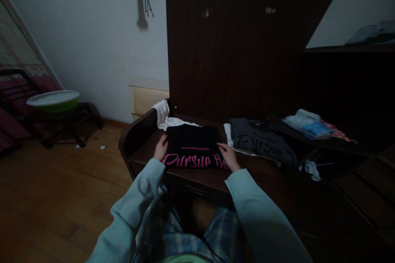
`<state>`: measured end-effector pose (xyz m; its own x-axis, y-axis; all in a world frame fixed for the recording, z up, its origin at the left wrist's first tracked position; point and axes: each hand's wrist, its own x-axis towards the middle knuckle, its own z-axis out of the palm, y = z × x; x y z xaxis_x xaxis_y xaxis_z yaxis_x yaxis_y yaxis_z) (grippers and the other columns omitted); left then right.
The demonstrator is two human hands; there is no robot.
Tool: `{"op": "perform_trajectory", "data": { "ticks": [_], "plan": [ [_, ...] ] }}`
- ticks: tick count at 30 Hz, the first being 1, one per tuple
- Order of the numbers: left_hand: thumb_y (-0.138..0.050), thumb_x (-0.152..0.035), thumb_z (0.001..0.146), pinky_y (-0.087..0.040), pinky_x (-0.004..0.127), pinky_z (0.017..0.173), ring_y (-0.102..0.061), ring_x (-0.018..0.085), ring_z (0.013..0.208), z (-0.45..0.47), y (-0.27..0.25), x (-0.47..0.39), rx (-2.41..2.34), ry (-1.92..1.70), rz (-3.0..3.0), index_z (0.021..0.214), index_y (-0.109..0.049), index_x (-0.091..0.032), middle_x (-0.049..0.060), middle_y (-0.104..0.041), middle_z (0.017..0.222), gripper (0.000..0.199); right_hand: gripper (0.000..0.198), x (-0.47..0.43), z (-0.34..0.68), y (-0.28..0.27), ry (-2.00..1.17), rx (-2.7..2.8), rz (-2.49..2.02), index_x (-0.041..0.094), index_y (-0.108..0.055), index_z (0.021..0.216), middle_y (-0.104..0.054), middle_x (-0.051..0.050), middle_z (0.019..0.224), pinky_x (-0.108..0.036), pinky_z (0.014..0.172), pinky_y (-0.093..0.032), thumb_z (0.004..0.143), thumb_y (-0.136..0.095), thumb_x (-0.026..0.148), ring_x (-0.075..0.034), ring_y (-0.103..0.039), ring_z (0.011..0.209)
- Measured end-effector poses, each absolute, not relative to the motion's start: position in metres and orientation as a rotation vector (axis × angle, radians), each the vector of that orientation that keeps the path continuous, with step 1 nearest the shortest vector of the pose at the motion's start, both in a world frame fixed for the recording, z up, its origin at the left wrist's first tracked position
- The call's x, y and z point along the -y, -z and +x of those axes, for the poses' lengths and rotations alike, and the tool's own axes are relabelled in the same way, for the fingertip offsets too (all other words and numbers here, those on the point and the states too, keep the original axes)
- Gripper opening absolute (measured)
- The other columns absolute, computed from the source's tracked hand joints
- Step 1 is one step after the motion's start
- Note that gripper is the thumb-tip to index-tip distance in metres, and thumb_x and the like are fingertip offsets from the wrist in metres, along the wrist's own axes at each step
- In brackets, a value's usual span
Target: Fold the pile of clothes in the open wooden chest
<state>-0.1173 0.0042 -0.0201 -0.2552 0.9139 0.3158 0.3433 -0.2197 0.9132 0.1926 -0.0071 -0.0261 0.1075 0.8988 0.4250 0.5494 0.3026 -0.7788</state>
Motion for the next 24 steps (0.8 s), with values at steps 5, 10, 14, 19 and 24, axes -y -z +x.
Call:
{"op": "perform_trajectory", "data": {
  "ticks": [5,10,14,19,24],
  "plan": [
    [-0.055,-0.020,0.068,-0.037,0.031,0.091,-0.051,0.018,0.102,-0.119,0.016,0.002,-1.569,-1.528,1.350,0.104,-0.054,-0.015,0.008,-0.058,0.106,0.036,0.029,0.013,0.194,0.020,-0.470,1.353,-1.443,0.017,-0.062,0.082,-0.064,-0.006,0.079,-0.034,0.070,-0.044,0.064,-0.048,0.035,-0.020,-0.058,0.069],
    [-0.056,-0.039,0.066,-0.041,0.022,0.054,-0.050,0.010,0.053,-0.127,0.009,0.033,-1.494,-1.429,1.194,0.116,-0.044,-0.014,-0.004,-0.052,0.062,0.057,0.030,0.033,0.202,0.015,-0.653,1.201,-1.486,0.019,-0.056,0.068,-0.051,0.002,0.048,-0.027,0.050,-0.039,0.061,-0.052,0.048,-0.015,-0.049,0.047],
    [-0.059,-0.046,0.063,-0.033,0.019,0.046,-0.041,0.006,0.045,-0.137,0.004,0.059,-1.304,-1.282,1.231,0.123,-0.038,-0.015,-0.008,-0.044,0.053,0.071,0.037,0.051,0.206,0.010,-0.923,1.232,-1.288,0.020,-0.055,0.078,-0.057,0.002,0.057,-0.027,0.053,-0.041,0.059,-0.058,0.051,-0.017,-0.055,0.056],
    [-0.064,-0.042,0.062,-0.033,0.018,0.051,-0.043,0.006,0.051,-0.146,-0.006,0.069,-1.109,-1.060,1.347,0.127,-0.036,-0.015,-0.008,-0.045,0.053,0.075,0.050,0.069,0.216,0.001,-1.189,1.400,-1.132,0.025,-0.049,0.110,-0.062,-0.004,0.097,-0.034,0.079,-0.043,0.065,-0.059,0.046,-0.021,-0.057,0.092],
    [-0.068,-0.031,0.062,-0.039,0.022,0.065,-0.054,0.011,0.069,-0.152,-0.013,0.070,-0.928,-0.751,1.408,0.133,-0.022,-0.020,0.001,-0.061,0.081,0.086,0.066,0.078,0.224,-0.009,-1.428,1.594,-1.030,0.028,-0.041,0.120,-0.058,-0.005,0.110,-0.036,0.089,-0.038,0.060,-0.068,0.034,-0.021,-0.052,0.103]
  ]
}}
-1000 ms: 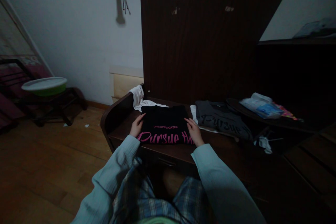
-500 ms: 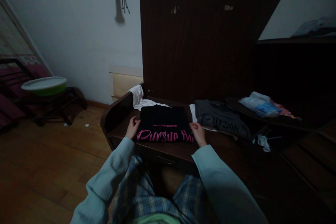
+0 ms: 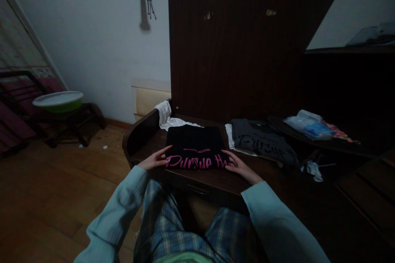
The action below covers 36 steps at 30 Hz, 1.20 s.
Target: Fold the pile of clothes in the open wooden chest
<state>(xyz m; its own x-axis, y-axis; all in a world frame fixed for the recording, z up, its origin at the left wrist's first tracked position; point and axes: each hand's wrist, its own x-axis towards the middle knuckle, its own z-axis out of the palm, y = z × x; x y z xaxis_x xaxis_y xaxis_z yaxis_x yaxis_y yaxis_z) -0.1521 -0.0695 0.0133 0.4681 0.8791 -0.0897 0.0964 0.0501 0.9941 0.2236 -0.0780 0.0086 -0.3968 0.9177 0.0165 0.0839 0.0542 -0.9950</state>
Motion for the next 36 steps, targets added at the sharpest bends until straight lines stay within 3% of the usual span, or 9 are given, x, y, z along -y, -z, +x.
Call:
{"op": "perform_trajectory", "data": {
  "ticks": [5,10,13,18,25,31,36],
  "plan": [
    [-0.072,-0.021,0.057,-0.041,0.027,0.074,-0.057,0.017,0.085,-0.153,-0.014,0.071,-0.872,-0.678,1.449,0.134,-0.020,-0.022,0.004,-0.062,0.093,0.093,0.059,0.073,0.222,-0.004,-1.361,1.544,-1.075,0.024,-0.050,0.112,-0.063,-0.005,0.100,-0.037,0.083,-0.042,0.057,-0.069,0.033,-0.021,-0.058,0.091],
    [-0.069,-0.028,0.062,-0.042,0.023,0.063,-0.057,0.012,0.067,-0.150,-0.006,0.068,-0.937,-0.841,1.369,0.127,-0.035,-0.019,0.003,-0.063,0.081,0.074,0.049,0.067,0.221,0.003,-1.155,1.373,-1.115,0.022,-0.054,0.103,-0.065,-0.001,0.079,-0.032,0.073,-0.046,0.058,-0.067,0.035,-0.018,-0.060,0.075],
    [-0.070,-0.033,0.060,-0.043,0.022,0.061,-0.057,0.012,0.067,-0.146,-0.002,0.068,-0.949,-1.094,1.279,0.118,-0.044,-0.017,0.004,-0.063,0.084,0.065,0.049,0.066,0.219,0.002,-1.078,1.311,-1.108,0.021,-0.052,0.101,-0.064,0.000,0.073,-0.030,0.068,-0.046,0.056,-0.068,0.036,-0.017,-0.060,0.070],
    [-0.071,-0.036,0.055,-0.041,0.021,0.055,-0.054,0.010,0.058,-0.140,0.001,0.071,-1.022,-1.254,1.256,0.103,-0.048,-0.016,-0.002,-0.058,0.067,0.058,0.053,0.065,0.217,0.006,-1.029,1.272,-1.163,0.021,-0.050,0.094,-0.060,0.003,0.061,-0.030,0.061,-0.046,0.050,-0.071,0.041,-0.015,-0.057,0.058],
    [-0.073,-0.032,0.049,-0.039,0.020,0.054,-0.047,0.007,0.054,-0.148,0.003,0.077,-1.125,-1.233,1.438,0.076,-0.046,-0.017,-0.006,-0.052,0.063,0.041,0.043,0.073,0.232,0.016,-1.005,1.399,-1.261,0.020,-0.053,0.075,-0.059,-0.001,0.070,-0.032,0.064,-0.047,0.044,-0.073,0.044,-0.016,-0.057,0.065],
    [-0.074,-0.028,0.047,-0.041,0.027,0.068,-0.052,0.014,0.068,-0.151,-0.003,0.078,-1.155,-0.962,1.716,0.071,-0.058,-0.015,-0.001,-0.056,0.068,0.031,0.024,0.079,0.237,0.010,-0.867,1.744,-1.209,0.019,-0.065,0.074,-0.058,-0.005,0.084,-0.032,0.070,-0.046,0.058,-0.066,0.036,-0.020,-0.055,0.080],
    [-0.071,-0.034,0.053,-0.038,0.032,0.081,-0.052,0.021,0.084,-0.148,0.001,0.075,-1.124,-0.883,1.931,0.071,-0.067,-0.017,0.006,-0.062,0.080,0.025,0.019,0.074,0.236,0.014,-0.743,1.779,-1.135,0.021,-0.067,0.075,-0.060,-0.006,0.091,-0.037,0.084,-0.040,0.064,-0.061,0.036,-0.022,-0.052,0.091]
  ]
}}
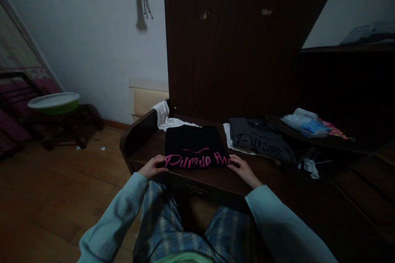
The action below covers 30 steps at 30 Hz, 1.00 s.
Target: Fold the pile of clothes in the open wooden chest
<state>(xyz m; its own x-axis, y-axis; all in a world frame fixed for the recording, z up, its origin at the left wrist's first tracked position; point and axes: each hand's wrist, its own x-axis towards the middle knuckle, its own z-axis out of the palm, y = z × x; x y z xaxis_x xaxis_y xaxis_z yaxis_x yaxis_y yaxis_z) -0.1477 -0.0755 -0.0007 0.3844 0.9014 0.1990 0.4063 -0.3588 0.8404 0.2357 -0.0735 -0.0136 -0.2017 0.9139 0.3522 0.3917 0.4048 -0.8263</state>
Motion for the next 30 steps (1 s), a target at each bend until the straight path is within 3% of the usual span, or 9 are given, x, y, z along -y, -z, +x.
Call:
{"op": "perform_trajectory", "data": {
  "ticks": [7,18,30],
  "plan": [
    [-0.062,-0.040,0.064,-0.040,0.031,0.077,-0.053,0.019,0.078,-0.143,0.010,0.072,-1.128,-0.949,1.950,0.070,-0.069,-0.018,0.005,-0.063,0.073,0.023,0.025,0.065,0.228,0.017,-0.732,1.786,-1.150,0.023,-0.068,0.077,-0.062,-0.006,0.089,-0.040,0.087,-0.037,0.066,-0.058,0.043,-0.023,-0.052,0.091],
    [-0.067,-0.038,0.056,-0.042,0.028,0.065,-0.054,0.017,0.064,-0.131,0.015,0.069,-1.291,-1.142,1.753,0.059,-0.068,-0.016,0.002,-0.061,0.061,0.022,0.024,0.055,0.225,0.022,-0.693,1.767,-1.205,0.022,-0.066,0.061,-0.057,-0.004,0.069,-0.034,0.073,-0.042,0.064,-0.060,0.045,-0.020,-0.054,0.073],
    [-0.070,-0.037,0.046,-0.033,0.021,0.051,-0.043,0.011,0.053,-0.132,0.014,0.069,-1.413,-1.197,1.752,0.045,-0.060,-0.015,-0.002,-0.048,0.048,0.024,0.017,0.063,0.224,0.011,-0.494,1.726,-1.297,0.020,-0.061,0.052,-0.052,-0.002,0.064,-0.029,0.061,-0.041,0.055,-0.065,0.036,-0.018,-0.051,0.066]
  ]
}}
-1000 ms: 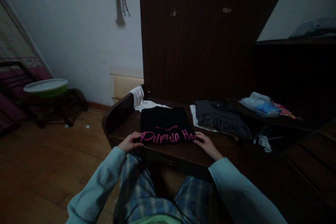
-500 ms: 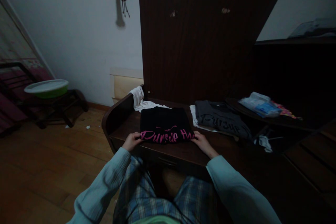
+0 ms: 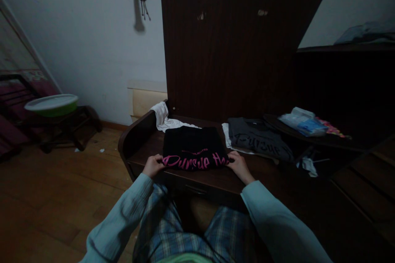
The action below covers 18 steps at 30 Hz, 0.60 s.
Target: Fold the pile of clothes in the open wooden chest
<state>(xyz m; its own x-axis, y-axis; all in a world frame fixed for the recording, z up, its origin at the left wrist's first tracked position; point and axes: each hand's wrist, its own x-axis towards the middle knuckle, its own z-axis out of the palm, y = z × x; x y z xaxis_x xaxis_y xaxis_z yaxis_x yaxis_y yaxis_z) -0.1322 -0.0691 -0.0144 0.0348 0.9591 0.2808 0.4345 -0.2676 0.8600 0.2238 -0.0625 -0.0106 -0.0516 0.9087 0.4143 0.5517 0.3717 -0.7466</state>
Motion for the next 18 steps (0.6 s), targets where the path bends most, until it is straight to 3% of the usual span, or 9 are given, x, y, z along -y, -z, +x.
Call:
{"op": "perform_trajectory", "data": {
  "ticks": [9,14,18],
  "plan": [
    [-0.071,-0.032,0.044,-0.036,0.025,0.057,-0.046,0.013,0.053,-0.150,0.003,0.071,-1.456,-1.296,1.658,0.045,-0.056,-0.016,-0.002,-0.052,0.049,0.022,0.022,0.070,0.235,0.006,-0.523,1.622,-1.280,0.021,-0.058,0.052,-0.061,-0.004,0.069,-0.032,0.060,-0.042,0.052,-0.068,0.040,-0.020,-0.055,0.066],
    [-0.071,-0.031,0.046,-0.038,0.025,0.058,-0.049,0.014,0.055,-0.154,0.010,0.075,-1.485,-1.259,1.730,0.047,-0.057,-0.016,-0.001,-0.053,0.050,0.021,0.027,0.072,0.238,0.006,-0.525,1.700,-1.265,0.020,-0.055,0.046,-0.057,-0.003,0.066,-0.030,0.054,-0.041,0.049,-0.070,0.042,-0.018,-0.052,0.062],
    [-0.073,-0.033,0.046,-0.042,0.028,0.065,-0.055,0.018,0.066,-0.156,0.011,0.081,-1.408,-1.165,1.767,0.061,-0.064,-0.015,0.002,-0.061,0.065,0.025,0.028,0.075,0.241,0.007,-0.681,1.769,-1.252,0.019,-0.060,0.054,-0.056,-0.004,0.070,-0.030,0.059,-0.044,0.048,-0.072,0.044,-0.018,-0.053,0.066]
  ]
}}
